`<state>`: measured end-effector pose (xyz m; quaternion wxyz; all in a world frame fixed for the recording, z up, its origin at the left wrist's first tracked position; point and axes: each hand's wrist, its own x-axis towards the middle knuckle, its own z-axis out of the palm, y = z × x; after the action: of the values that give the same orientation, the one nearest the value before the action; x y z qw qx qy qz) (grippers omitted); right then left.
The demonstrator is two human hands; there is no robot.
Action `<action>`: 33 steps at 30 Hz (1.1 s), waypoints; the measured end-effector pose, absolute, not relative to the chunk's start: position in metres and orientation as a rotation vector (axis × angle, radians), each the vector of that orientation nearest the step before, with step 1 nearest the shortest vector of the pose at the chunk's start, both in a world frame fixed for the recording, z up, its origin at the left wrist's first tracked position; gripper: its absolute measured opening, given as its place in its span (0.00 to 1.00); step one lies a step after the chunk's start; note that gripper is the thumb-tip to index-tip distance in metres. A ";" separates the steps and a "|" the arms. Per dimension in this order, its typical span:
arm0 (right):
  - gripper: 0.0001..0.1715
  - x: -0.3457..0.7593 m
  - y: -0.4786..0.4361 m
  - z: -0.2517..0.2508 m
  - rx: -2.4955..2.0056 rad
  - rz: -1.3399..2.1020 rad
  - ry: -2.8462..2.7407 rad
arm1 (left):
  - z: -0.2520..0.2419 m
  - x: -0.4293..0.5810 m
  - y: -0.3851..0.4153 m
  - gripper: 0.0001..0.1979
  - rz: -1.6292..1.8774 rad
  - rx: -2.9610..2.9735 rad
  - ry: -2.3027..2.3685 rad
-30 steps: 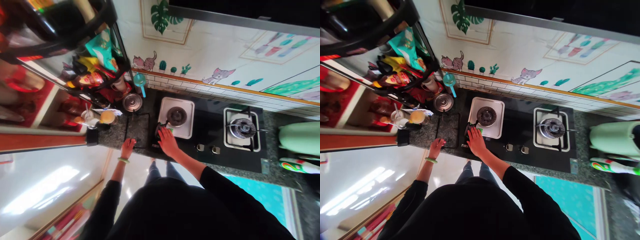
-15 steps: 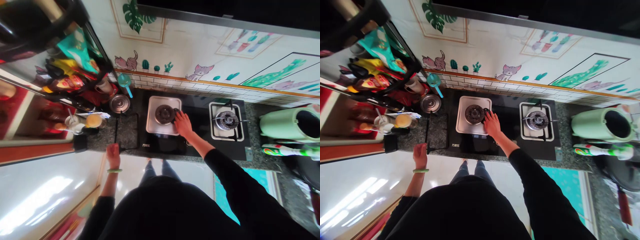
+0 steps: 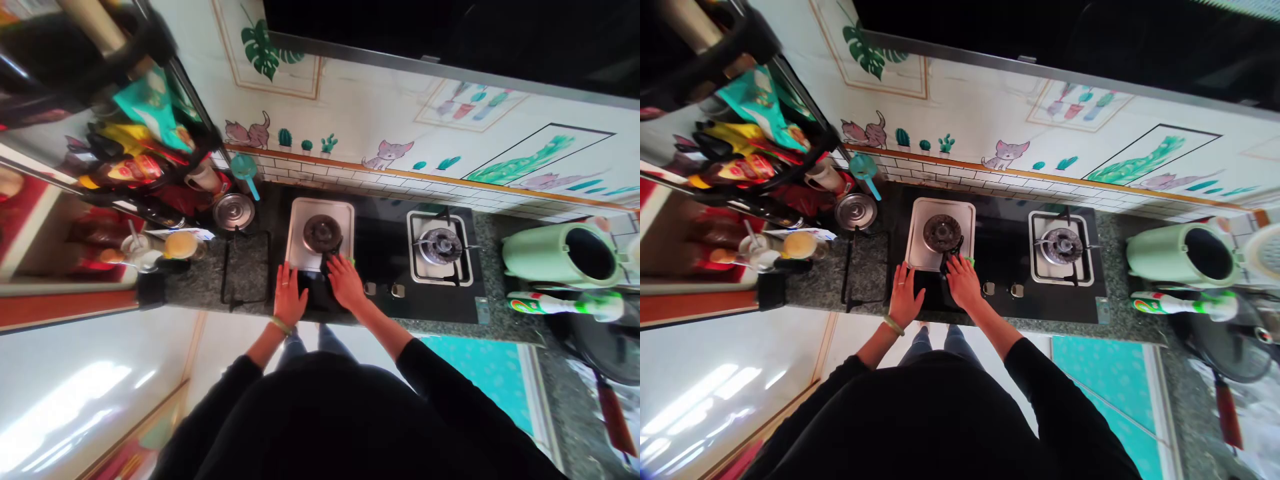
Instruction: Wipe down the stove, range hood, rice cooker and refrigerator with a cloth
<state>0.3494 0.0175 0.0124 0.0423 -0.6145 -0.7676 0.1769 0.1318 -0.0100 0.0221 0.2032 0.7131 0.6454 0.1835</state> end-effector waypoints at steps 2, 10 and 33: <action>0.30 0.370 0.034 0.013 -1.918 0.482 -2.333 | 0.015 0.144 0.011 0.39 0.297 1.959 1.876; 0.31 0.396 0.166 0.025 -2.006 0.371 -2.405 | 0.024 0.144 0.049 0.47 -0.117 2.019 1.951; 0.32 0.390 0.122 0.030 -2.006 0.309 -2.687 | 0.044 0.150 0.057 0.48 -0.339 2.034 1.924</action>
<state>0.3904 0.1216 0.0298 -0.1128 -0.5919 -0.7929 0.0911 0.1498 0.0566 0.0440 0.1599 0.7118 0.6735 -0.1186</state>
